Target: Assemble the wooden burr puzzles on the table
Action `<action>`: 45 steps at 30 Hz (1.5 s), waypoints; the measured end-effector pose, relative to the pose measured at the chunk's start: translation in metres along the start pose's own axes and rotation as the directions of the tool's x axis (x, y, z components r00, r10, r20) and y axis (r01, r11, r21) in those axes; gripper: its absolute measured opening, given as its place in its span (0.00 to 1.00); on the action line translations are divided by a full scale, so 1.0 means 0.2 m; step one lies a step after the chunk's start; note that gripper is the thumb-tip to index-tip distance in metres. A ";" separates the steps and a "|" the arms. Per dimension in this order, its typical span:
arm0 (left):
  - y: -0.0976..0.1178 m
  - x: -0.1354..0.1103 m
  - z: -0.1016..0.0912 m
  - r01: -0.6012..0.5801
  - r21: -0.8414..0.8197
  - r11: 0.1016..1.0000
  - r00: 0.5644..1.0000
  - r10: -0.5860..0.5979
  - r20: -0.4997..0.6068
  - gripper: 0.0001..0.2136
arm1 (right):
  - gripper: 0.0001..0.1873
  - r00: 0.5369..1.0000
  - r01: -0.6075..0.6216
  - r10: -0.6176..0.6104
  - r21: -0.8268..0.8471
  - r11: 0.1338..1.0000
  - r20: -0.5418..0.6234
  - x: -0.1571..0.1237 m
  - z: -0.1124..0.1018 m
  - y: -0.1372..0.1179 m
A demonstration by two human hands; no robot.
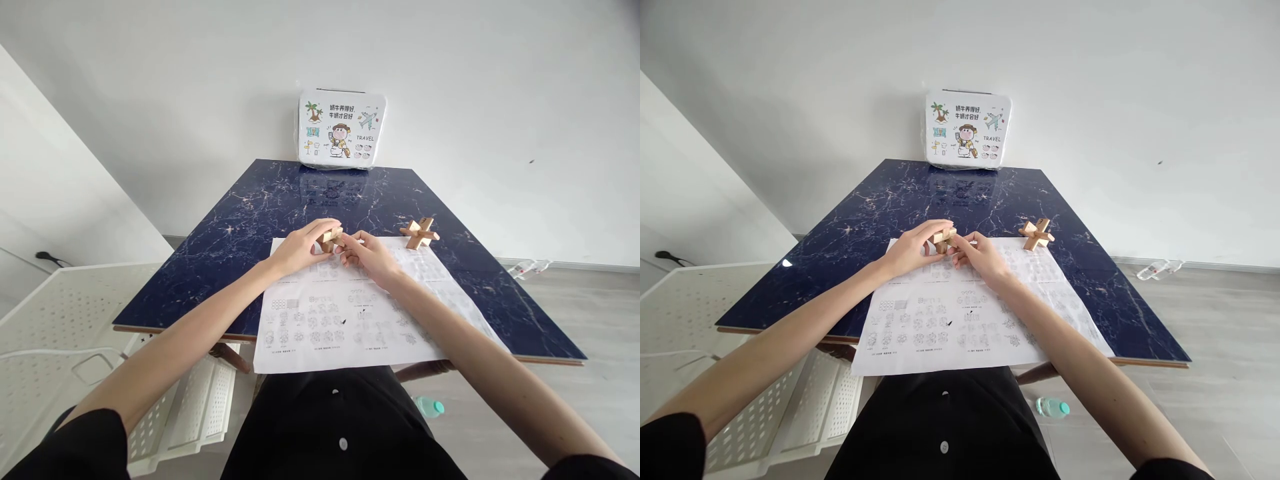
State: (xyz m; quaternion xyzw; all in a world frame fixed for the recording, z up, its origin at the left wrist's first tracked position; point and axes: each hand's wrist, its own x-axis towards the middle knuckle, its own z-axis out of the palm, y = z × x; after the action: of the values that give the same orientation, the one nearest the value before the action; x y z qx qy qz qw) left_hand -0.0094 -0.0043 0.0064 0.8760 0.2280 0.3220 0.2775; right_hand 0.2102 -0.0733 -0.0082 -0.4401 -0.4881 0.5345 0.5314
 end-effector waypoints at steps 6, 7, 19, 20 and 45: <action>0.01 0.00 0.01 -0.010 0.081 0.997 1.000 0.009 0.010 0.30 | 0.31 0.997 0.073 -0.070 -0.096 0.993 0.034 -0.01 0.03 0.00; 0.01 0.00 0.02 -0.010 0.101 0.995 1.000 0.009 0.004 0.30 | 0.31 0.996 0.086 -0.080 -0.120 0.989 0.049 -0.02 0.03 0.00; 0.00 0.02 0.00 0.095 0.056 0.994 0.995 -0.094 -0.020 0.34 | 0.29 0.986 0.164 -0.153 -0.207 0.965 0.070 -0.02 0.04 -0.01; 0.01 0.02 0.00 0.106 0.032 0.994 0.994 -0.106 -0.024 0.34 | 0.28 0.983 0.180 -0.173 -0.220 0.959 0.054 -0.02 0.04 -0.01; 0.03 0.02 -0.02 -0.009 0.030 1.000 1.000 0.009 0.024 0.34 | 0.33 0.986 0.140 -0.114 -0.233 0.962 0.123 -0.01 -0.02 -0.02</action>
State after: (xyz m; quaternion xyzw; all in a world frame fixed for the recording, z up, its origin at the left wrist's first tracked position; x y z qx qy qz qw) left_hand -0.0082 -0.0058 0.0145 0.8849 0.2255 0.3093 0.2655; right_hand 0.2147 -0.0759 -0.0051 -0.4393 -0.6048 0.4591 0.4801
